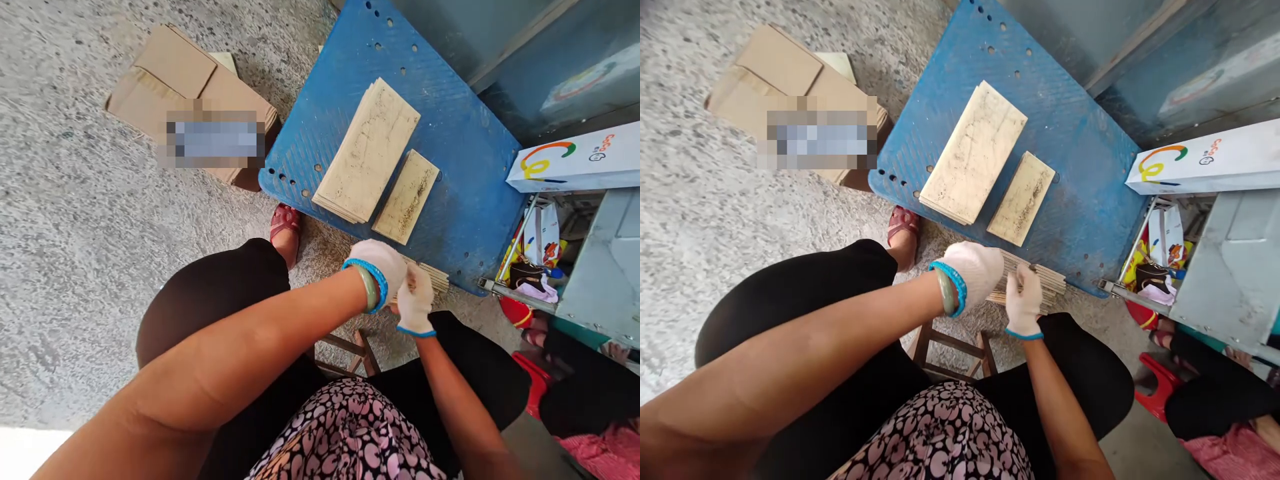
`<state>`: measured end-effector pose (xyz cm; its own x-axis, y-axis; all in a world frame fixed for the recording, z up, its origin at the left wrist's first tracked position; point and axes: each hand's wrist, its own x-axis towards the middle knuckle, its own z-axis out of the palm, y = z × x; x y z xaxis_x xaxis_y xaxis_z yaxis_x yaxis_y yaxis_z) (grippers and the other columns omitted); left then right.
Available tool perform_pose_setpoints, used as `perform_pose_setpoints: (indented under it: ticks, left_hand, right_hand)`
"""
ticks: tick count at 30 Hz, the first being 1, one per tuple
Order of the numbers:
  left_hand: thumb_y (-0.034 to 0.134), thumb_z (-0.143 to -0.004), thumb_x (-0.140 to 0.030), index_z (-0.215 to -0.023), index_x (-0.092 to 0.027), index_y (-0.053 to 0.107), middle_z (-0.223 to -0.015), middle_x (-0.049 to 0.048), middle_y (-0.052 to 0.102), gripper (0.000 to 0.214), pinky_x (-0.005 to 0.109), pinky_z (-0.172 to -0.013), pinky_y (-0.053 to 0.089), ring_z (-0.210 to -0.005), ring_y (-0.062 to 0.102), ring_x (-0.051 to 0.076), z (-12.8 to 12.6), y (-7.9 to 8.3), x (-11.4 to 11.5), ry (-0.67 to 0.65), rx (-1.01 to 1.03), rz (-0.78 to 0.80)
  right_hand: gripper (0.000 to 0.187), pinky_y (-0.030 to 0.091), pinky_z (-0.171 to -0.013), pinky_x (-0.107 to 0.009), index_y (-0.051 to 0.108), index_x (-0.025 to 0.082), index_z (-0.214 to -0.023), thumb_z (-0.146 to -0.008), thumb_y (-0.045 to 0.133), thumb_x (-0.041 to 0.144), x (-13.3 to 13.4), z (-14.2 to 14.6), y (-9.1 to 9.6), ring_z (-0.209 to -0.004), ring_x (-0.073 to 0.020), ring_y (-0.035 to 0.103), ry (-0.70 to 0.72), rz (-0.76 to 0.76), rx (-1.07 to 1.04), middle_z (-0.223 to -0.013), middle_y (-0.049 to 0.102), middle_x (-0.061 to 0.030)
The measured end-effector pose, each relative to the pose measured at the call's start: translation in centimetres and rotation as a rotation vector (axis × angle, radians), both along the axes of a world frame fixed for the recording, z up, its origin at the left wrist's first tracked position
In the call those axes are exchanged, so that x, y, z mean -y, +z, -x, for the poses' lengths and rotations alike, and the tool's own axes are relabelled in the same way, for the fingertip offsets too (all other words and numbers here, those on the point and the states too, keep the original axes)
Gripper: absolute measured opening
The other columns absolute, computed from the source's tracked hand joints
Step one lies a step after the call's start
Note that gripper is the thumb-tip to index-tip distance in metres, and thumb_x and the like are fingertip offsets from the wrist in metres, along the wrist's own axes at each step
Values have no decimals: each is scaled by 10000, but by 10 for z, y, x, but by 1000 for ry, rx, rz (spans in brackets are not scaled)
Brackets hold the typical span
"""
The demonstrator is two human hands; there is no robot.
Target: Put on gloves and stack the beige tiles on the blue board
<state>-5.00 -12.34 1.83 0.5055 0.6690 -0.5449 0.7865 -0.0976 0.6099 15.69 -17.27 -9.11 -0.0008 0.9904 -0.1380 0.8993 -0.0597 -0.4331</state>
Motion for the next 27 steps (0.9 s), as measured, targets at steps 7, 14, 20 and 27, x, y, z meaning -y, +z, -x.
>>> perform_pose_setpoints:
  ticks: [7,14,20,27]
  left_hand:
    - [481,-856,-117,-1017,-56,695,-929,206,681,274,456,-784,502,-980,640,353,8,-3,0,10,-94,-137]
    - [428,-856,-110,-1038,-26,673,-946,229,678,317,472,-750,512,-968,645,373,9,2,3,-27,-123,-124]
    - [427,-869,-127,-1059,-44,673,-951,219,688,322,477,-763,516,-973,650,368,2,-14,7,-35,-104,-129]
    - [515,-830,-144,-1073,-65,687,-912,198,699,308,475,-742,540,-924,668,352,-8,-20,16,-64,-97,-104]
  right_hand:
    - [292,448,-902,-422,637,162,-1127,-899,483,259,55,-6,-20,-1029,-276,553,508,29,296,-1166,598,-151]
    - [450,354,-998,-548,539,157,-1304,-866,527,256,73,-7,-26,-1213,-365,423,521,5,421,-1351,459,-207]
    - [437,350,-996,-547,539,150,-1276,-852,537,254,78,-3,-25,-1235,-372,403,510,-25,449,-1328,466,-205]
    - [218,455,-806,-375,620,170,-1022,-911,435,195,87,-11,-32,-899,-253,611,608,29,388,-951,664,-116]
